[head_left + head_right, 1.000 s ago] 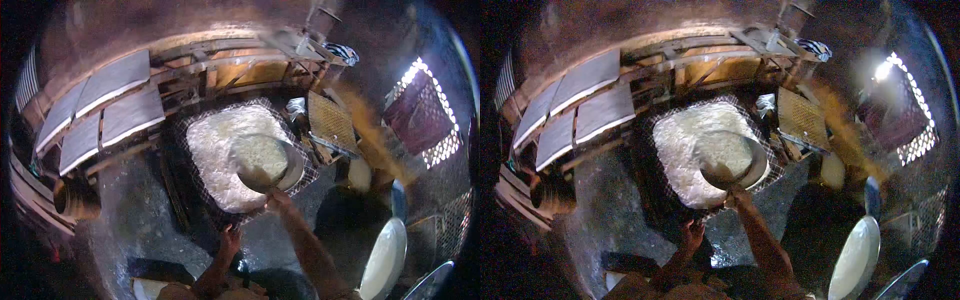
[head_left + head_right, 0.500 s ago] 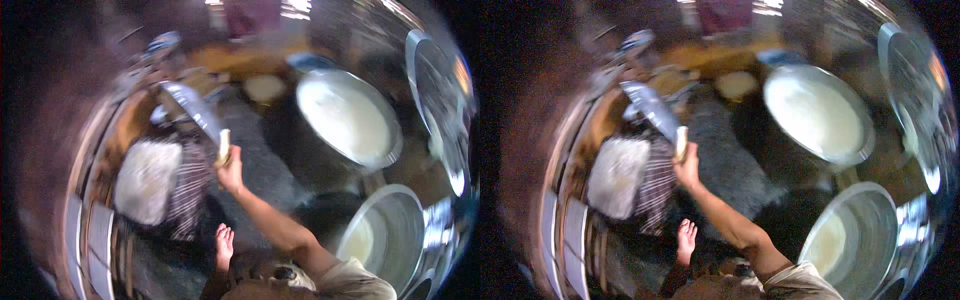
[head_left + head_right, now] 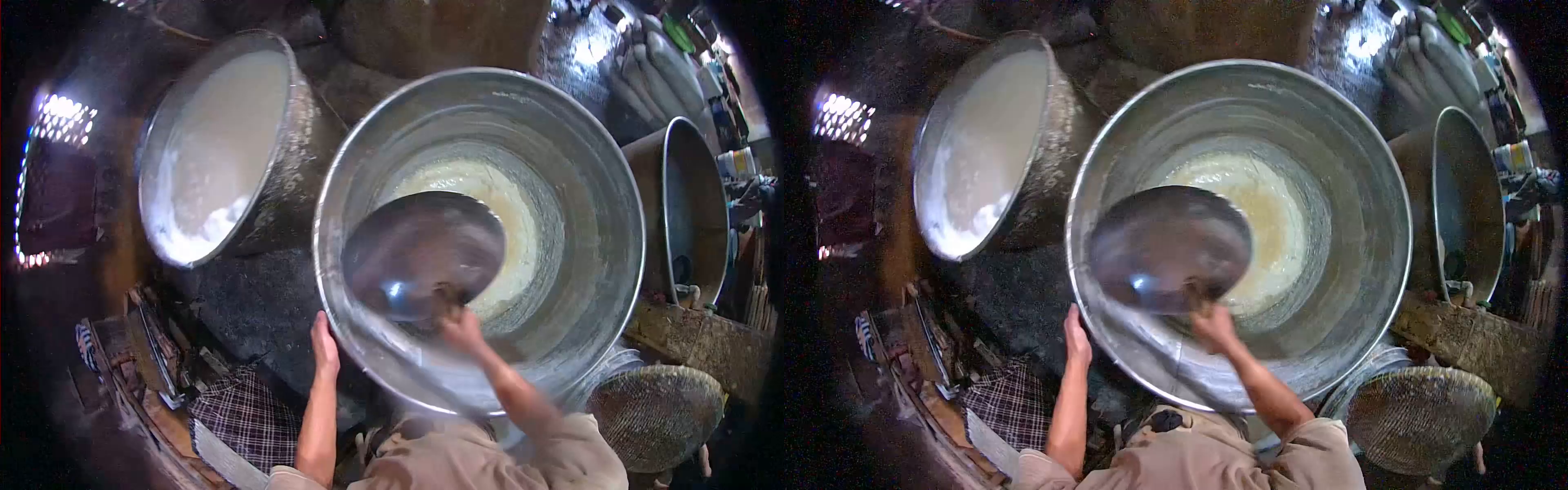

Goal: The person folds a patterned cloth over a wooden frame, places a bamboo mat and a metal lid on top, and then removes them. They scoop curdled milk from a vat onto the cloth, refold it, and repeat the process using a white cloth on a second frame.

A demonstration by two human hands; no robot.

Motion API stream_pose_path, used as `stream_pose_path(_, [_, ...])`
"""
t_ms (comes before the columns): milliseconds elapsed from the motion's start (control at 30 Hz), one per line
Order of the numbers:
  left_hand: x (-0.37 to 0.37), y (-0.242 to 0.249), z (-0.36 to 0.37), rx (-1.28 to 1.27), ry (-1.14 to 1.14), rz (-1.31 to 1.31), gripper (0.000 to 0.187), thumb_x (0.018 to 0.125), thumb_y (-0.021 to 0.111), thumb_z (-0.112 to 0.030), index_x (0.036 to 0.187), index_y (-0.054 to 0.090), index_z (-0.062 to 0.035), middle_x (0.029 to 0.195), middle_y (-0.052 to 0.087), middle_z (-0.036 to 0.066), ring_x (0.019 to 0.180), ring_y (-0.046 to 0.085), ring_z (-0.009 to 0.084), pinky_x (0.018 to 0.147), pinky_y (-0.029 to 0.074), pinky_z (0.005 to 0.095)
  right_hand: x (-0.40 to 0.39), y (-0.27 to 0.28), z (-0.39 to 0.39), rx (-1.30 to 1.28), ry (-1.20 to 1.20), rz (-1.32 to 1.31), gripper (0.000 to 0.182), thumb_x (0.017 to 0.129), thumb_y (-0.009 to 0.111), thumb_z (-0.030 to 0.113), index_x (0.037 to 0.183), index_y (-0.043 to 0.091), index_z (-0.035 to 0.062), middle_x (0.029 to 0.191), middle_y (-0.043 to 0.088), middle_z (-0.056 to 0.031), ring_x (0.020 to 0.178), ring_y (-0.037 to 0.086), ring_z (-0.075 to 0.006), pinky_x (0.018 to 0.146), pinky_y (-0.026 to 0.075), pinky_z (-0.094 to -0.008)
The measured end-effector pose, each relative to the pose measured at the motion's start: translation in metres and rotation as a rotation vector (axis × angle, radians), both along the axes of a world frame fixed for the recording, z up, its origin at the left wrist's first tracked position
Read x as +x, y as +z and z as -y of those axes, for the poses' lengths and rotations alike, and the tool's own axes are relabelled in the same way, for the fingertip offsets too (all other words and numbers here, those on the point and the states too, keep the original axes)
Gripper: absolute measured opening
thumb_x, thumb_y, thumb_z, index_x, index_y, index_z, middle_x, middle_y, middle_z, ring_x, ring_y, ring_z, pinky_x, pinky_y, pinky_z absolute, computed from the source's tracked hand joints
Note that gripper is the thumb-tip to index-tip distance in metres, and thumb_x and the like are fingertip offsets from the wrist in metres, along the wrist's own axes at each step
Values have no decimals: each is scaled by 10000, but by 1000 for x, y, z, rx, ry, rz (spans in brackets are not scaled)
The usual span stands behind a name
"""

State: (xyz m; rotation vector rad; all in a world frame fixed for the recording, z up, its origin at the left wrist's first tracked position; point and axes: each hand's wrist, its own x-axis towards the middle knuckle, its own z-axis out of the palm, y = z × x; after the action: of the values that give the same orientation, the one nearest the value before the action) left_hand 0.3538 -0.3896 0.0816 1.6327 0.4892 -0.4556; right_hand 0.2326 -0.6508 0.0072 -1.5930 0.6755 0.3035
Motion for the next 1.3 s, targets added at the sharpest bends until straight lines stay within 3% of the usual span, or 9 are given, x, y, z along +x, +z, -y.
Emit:
stream_pose_path(200, [19,28,22,301,27,52,559,886,247,-414,1062,461,71,1064,505,150,939,480,218,835,354,318,-94,-248,112,-351,-254,-310,77,734,545,97,722,506,33,544,498,-41,440,497,-160,391,396,-316])
stream_pose_path(233, [0,12,-12,860,-261,369,589,884,243,-436,1164,369,67,1164,425,159,1065,399,245,931,272,336,-89,-263,135,-414,-137,-268,91,733,543,110,704,511,29,526,493,-47,424,500,-169,384,399,-324])
stream_pose_path(367, [6,44,17,584,159,41,610,861,259,-491,1073,424,57,1020,477,145,935,454,237,823,352,353,-51,-380,173,-604,-285,-450,184,696,567,171,764,519,6,577,549,-125,493,554,-272,452,456,-376])
stream_pose_path(600, [-21,60,-14,1016,144,-4,638,852,252,-521,1103,400,47,1097,438,130,948,419,226,841,341,357,133,-324,166,-566,-165,-465,315,698,517,108,975,433,-17,808,575,-232,750,564,-394,651,470,-434])
stream_pose_path(667, [-14,67,3,540,532,14,614,840,335,-512,1098,426,38,1120,441,122,941,427,222,836,349,349,162,-318,153,-458,-66,-390,436,715,510,109,1104,355,-13,855,552,-246,800,553,-387,681,465,-440])
stream_pose_path(933, [-67,100,-61,1275,-88,162,554,860,348,-417,1182,338,34,1235,312,157,1070,354,246,912,297,357,148,-401,98,-610,495,-262,421,771,498,213,1099,378,-22,848,534,-189,765,561,-321,643,466,-420])
stream_pose_path(1100, [-85,113,-100,1651,-620,471,536,873,356,-357,1235,283,32,1307,231,179,1150,309,260,959,265,361,147,-335,101,292,215,-252,359,795,501,308,1035,478,43,859,578,-182,809,566,-310,652,442,-408])
stream_pose_path(1233, [-95,122,-116,1693,-813,568,560,869,377,-343,1260,237,32,1325,201,198,1159,303,295,975,247,380,68,-461,87,-226,905,-359,455,806,441,402,1127,442,80,987,557,-181,918,531,-340,765,413,-423])
stream_pose_path(1300, [-103,120,-109,1589,-790,497,588,860,395,-353,1265,214,33,1315,203,209,1135,316,324,972,242,397,79,-386,106,-133,897,-326,473,806,429,403,1155,417,85,989,557,-178,896,537,-354,765,420,-428])
